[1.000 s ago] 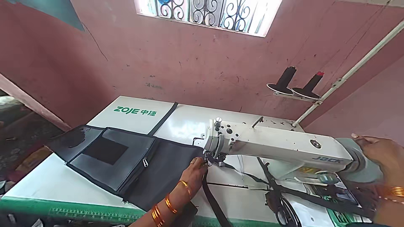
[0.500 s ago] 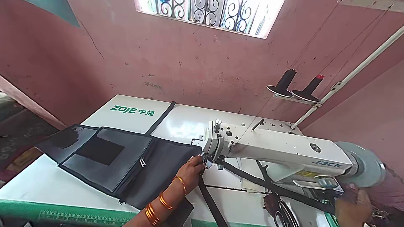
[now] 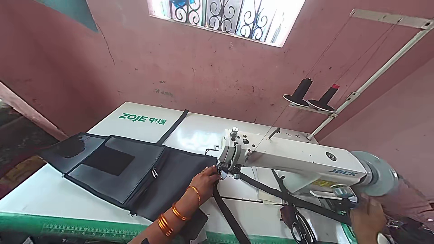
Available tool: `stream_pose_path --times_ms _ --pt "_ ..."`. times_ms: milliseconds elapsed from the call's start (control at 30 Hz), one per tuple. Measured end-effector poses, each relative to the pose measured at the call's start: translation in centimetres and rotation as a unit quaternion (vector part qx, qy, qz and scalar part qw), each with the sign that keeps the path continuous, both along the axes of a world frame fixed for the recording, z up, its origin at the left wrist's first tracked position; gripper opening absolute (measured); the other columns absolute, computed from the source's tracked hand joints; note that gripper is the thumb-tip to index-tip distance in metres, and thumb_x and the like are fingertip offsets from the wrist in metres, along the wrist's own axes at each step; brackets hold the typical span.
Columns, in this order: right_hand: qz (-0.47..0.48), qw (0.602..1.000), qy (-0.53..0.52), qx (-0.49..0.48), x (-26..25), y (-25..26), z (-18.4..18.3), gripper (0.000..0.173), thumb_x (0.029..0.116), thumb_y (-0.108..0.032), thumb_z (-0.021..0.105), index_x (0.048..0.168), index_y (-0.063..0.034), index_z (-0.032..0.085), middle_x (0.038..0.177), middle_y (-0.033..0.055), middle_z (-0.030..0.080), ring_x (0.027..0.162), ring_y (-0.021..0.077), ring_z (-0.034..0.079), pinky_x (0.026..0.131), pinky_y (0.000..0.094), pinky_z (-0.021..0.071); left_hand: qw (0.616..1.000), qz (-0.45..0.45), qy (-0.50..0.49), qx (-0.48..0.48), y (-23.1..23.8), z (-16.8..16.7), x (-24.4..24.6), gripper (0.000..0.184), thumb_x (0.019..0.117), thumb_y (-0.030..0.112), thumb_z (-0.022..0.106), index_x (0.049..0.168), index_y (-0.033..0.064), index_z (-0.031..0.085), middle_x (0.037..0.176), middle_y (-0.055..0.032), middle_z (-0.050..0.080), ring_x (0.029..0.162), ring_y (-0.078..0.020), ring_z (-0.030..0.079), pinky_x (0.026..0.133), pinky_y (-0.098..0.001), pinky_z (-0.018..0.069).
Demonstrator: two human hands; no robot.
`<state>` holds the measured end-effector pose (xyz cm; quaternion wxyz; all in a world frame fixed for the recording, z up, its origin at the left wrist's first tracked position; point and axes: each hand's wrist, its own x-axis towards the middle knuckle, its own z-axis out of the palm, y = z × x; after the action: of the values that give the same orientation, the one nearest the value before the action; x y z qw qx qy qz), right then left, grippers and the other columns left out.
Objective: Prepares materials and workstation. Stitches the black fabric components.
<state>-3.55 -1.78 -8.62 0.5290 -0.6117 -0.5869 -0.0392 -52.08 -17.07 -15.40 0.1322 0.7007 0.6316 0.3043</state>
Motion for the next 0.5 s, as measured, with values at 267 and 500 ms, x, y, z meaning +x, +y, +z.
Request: stream_pose_path --times_ms 267,500 --pt "-0.061 0.979 -0.121 -0.152 -2.9 4.4 12.8 0.051 0.1101 -0.031 0.043 0.130 0.0139 0.057 0.133 0.0416 0.054 0.130 0.0564 0.049 0.108 0.0675 0.0344 1.000 0.007 0.006 0.007 0.0 -0.1 0.0 0.030 0.0938 -0.003 0.056 0.113 0.0037 0.078 0.133 -0.0194 0.068 0.132 -0.0359 0.060 0.112 -0.0498 0.0458" --pt "-0.027 1.000 -0.013 0.005 0.6 -2.4 -1.8 0.044 0.1089 -0.014 0.038 0.130 0.0203 0.055 0.131 0.0411 0.057 0.126 0.0487 0.057 0.113 0.0498 0.0402 0.999 0.015 0.021 0.046 0.1 -0.7 0.0 0.029 0.0896 -0.004 0.061 0.111 0.0061 0.079 0.128 -0.0192 0.070 0.126 -0.0375 0.064 0.106 -0.0538 0.0509"
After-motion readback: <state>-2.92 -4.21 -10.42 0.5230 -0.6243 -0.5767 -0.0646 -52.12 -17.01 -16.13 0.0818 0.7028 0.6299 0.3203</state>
